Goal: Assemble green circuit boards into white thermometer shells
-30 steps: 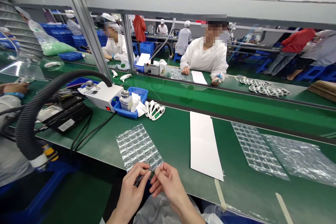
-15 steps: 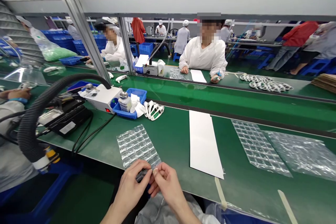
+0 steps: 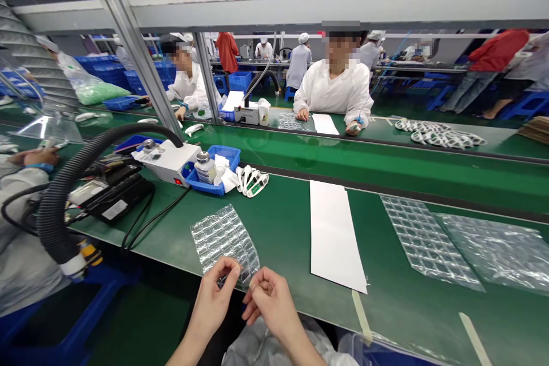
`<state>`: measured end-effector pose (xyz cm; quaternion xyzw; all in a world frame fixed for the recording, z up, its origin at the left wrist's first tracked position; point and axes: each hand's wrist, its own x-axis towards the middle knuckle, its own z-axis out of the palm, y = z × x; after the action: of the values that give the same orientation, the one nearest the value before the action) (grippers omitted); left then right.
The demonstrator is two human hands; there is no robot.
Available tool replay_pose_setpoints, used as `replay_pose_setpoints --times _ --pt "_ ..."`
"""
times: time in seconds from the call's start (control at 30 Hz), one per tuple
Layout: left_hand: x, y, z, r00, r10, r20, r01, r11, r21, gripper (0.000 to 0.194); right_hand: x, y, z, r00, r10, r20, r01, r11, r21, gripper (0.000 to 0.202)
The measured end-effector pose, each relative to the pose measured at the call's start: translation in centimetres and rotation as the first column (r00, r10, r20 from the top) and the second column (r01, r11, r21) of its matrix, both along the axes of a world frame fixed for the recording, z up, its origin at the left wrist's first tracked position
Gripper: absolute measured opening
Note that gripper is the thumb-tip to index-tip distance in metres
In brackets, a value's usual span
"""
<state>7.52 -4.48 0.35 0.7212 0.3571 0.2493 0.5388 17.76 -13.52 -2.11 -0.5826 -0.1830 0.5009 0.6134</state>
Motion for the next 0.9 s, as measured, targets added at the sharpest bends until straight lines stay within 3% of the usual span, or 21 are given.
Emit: replay_pose_setpoints --times 0.3,0.47,0.67,0.9 --pt "-0.2 0.0 0.0 0.999 0.010 0.046 -0.010 1.000 0.003 0.022 0.3 -0.3 0.2 0.999 0.031 -0.011 -0.031 0.999 -0.009 0.050" --pt "-1.0 -0.4 0.4 0.992 -0.126 0.019 0.120 0.975 0.186 0.008 0.4 -0.3 0.9 1.000 0.022 -0.011 -0.022 1.000 -0.016 0.052" --pt "-1.6 -0.5 -0.1 0.972 -0.198 -0.128 0.234 0.860 0.453 0.011 0.4 -0.3 1.1 0.999 0.048 -0.005 -0.048 0.998 -0.027 0.053" --pt "-1.2 0.0 -0.1 0.980 -0.186 -0.073 0.200 0.918 0.342 0.016 0.5 -0.6 0.2 0.993 0.107 0.048 -0.107 0.994 -0.001 0.051"
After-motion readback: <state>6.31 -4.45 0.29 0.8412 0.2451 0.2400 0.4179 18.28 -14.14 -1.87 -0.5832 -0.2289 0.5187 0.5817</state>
